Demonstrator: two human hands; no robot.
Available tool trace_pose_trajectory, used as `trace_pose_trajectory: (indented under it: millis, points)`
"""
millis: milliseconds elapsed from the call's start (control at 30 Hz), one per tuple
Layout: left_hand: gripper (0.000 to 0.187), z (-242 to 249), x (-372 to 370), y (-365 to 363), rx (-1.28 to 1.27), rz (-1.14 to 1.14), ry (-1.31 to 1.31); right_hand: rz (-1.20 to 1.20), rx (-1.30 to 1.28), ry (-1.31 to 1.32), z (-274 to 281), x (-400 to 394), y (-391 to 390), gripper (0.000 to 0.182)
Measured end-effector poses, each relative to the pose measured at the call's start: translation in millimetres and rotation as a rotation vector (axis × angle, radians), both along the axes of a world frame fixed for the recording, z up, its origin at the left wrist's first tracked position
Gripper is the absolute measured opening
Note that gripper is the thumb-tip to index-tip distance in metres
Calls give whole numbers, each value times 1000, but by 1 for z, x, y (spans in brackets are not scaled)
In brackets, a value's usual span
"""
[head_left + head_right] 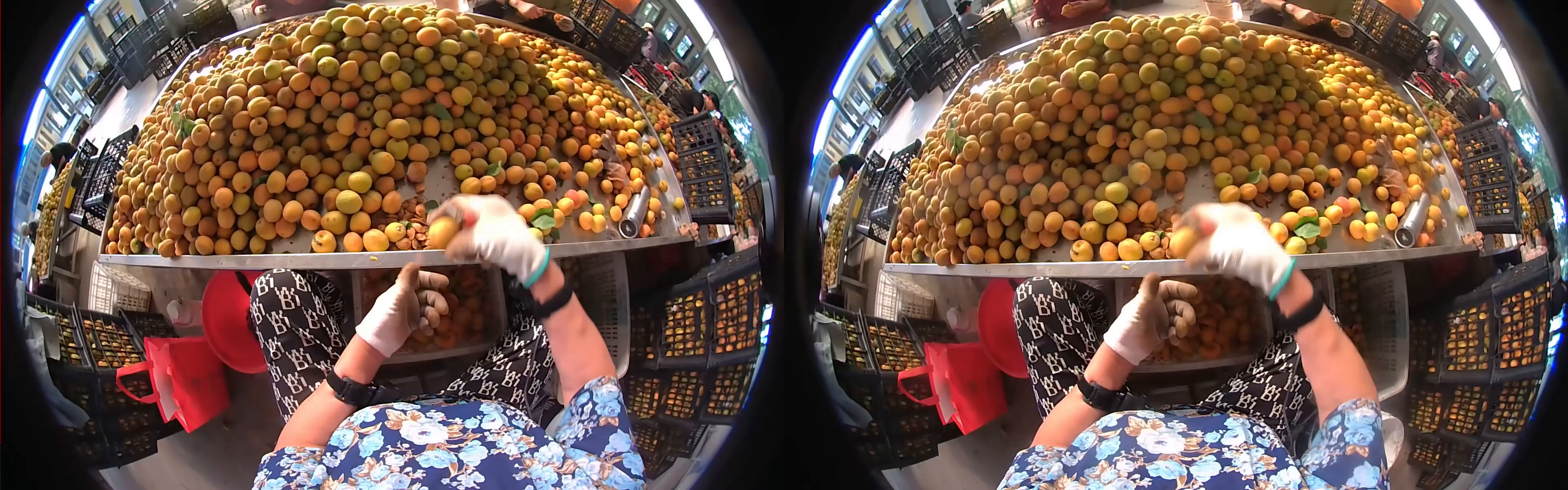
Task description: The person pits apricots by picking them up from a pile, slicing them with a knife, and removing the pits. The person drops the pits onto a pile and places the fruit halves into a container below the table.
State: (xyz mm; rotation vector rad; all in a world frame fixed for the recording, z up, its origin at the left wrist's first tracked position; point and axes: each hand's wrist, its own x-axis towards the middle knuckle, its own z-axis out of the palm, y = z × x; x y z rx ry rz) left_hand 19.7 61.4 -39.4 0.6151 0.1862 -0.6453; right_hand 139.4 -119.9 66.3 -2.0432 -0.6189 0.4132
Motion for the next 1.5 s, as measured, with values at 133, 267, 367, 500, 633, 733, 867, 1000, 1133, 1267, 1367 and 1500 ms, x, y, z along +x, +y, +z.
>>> trace_pose_trajectory:
  millis: [133, 267, 367, 500, 633, 733, 867, 1000, 1133, 1267, 1367, 1500]
  points:
    - [71, 18, -8, -11, 68, -34, -94, 18, -56, 46, -9, -68, -3, 50]
    - [64, 22, -16, -13, 101, 25, -197, -293, 143, 411, -2, -101, -11, 47]
    - [60, 33, -17, -7, 31, 115, -254, -454, 223, 384, -13, -120, -30, 39]
    - [68, 51, -18, -7, 31, 173, -280, -444, 437, 516, -6, -151, -38, 25]
    - [73, 50, -17, -12, -52, 161, -238, -313, 517, 609, -14, -174, -34, 42]
    - [71, 62, -23, -18, -13, 176, -274, -311, 555, 637, -12, -184, -26, 44]
    - [65, 63, -22, -22, 11, 206, -318, -356, 616, 653, -17, -190, -21, 46]
    - [65, 63, -24, -27, 85, 209, -302, -404, 611, 552, -8, -192, -15, 46]
    - [63, 58, -23, -27, 135, 232, -318, -371, 573, 582, -16, -193, -23, 46]
    - [61, 63, -23, -27, 184, 207, -346, -360, 594, 596, -24, -193, -26, 45]
    - [60, 61, -23, -28, 205, 195, -356, -349, 603, 606, -26, -192, -28, 44]
    - [58, 62, -24, -28, 254, 183, -361, -338, 624, 608, -22, -192, -27, 43]
